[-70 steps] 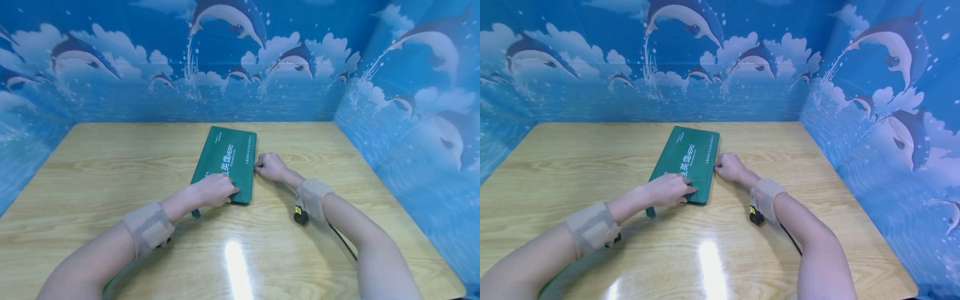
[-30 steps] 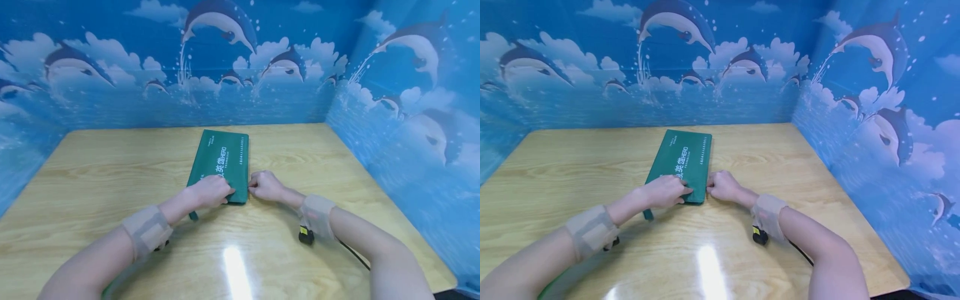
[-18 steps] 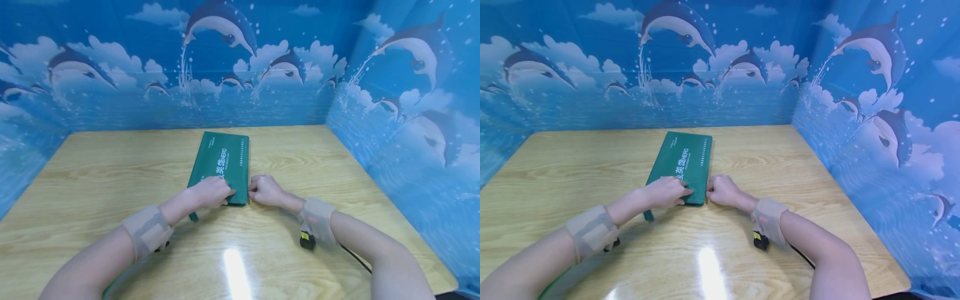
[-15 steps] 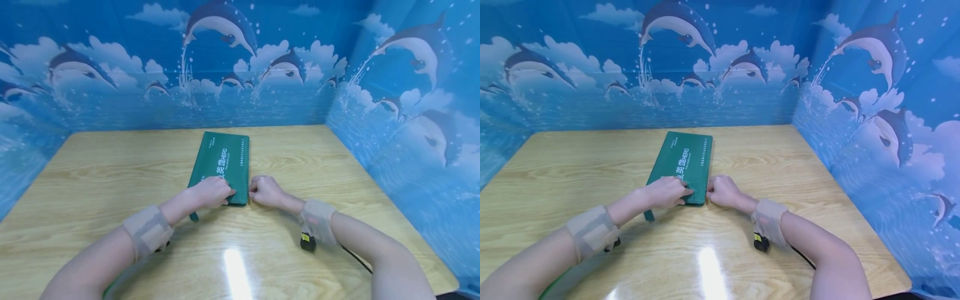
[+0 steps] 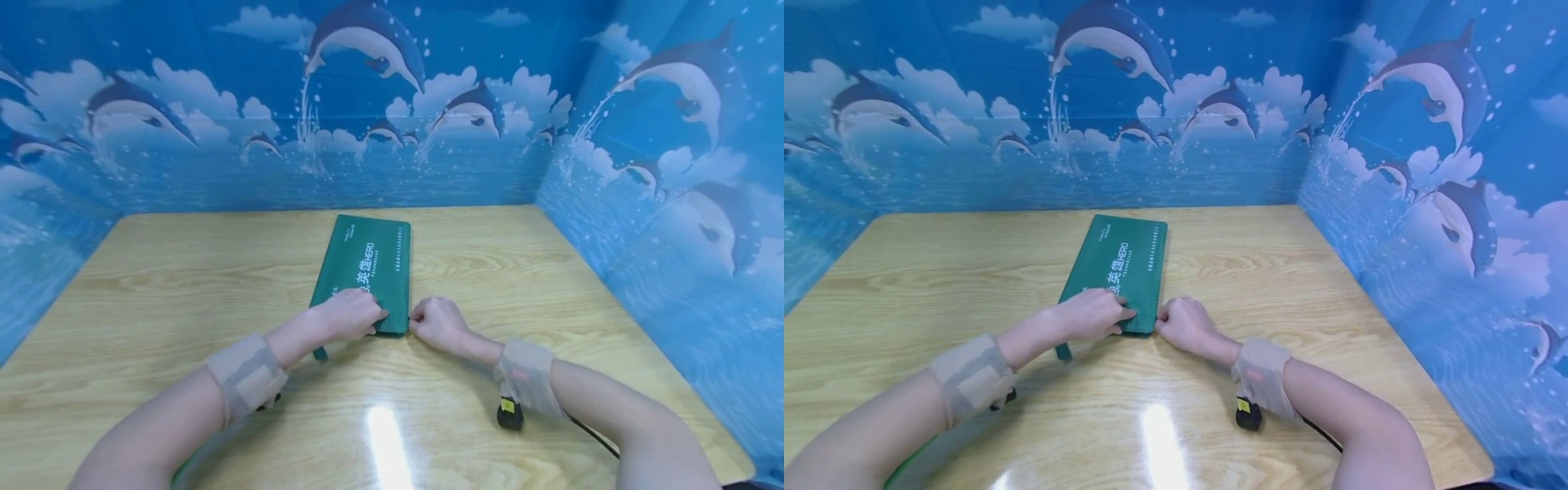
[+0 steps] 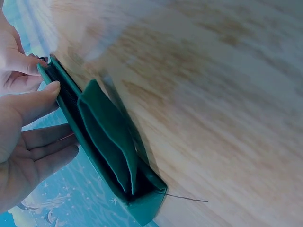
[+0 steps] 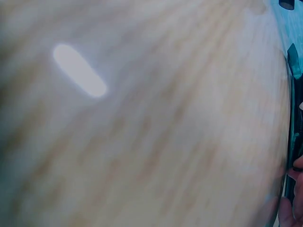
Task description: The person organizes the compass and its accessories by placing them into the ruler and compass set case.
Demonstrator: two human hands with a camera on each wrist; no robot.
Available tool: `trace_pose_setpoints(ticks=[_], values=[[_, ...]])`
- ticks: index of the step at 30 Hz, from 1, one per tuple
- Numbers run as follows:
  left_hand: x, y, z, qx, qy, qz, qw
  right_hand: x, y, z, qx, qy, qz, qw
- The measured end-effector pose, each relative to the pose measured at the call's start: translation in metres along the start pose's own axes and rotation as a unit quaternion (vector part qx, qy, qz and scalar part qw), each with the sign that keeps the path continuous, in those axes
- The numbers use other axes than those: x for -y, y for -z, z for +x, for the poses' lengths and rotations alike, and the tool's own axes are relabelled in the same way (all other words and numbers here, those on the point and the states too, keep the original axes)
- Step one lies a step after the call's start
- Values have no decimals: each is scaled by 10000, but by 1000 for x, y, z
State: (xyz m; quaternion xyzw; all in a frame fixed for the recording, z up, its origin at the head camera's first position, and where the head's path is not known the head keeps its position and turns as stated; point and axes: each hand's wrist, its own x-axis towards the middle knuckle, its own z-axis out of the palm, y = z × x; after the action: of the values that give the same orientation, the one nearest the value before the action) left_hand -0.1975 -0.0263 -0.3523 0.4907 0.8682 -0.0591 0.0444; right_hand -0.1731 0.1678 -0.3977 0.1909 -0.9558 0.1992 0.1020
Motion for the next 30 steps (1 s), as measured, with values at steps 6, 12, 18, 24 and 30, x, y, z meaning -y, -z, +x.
trace_pose_setpoints(ticks=[6, 12, 18, 24, 30], values=[[-1, 0, -1, 29, 86, -13, 10000, 3, -1, -4, -12, -265, 162, 9995], [-1, -1, -1, -16, 69, -45, 10000, 7, -1, -9, 85, -435, 426, 9981], [-1, 0, 0, -55, 0, 67, 10000, 10, -1, -14, 4, -303, 407, 9987], [-3, -2, 1, -45, 26, 226, 9997, 12, 0, -18, 115, -270, 620, 9976], [-2, 0, 1, -29, 33, 128, 9999, 14, -1, -19, 270, -388, 822, 9955]])
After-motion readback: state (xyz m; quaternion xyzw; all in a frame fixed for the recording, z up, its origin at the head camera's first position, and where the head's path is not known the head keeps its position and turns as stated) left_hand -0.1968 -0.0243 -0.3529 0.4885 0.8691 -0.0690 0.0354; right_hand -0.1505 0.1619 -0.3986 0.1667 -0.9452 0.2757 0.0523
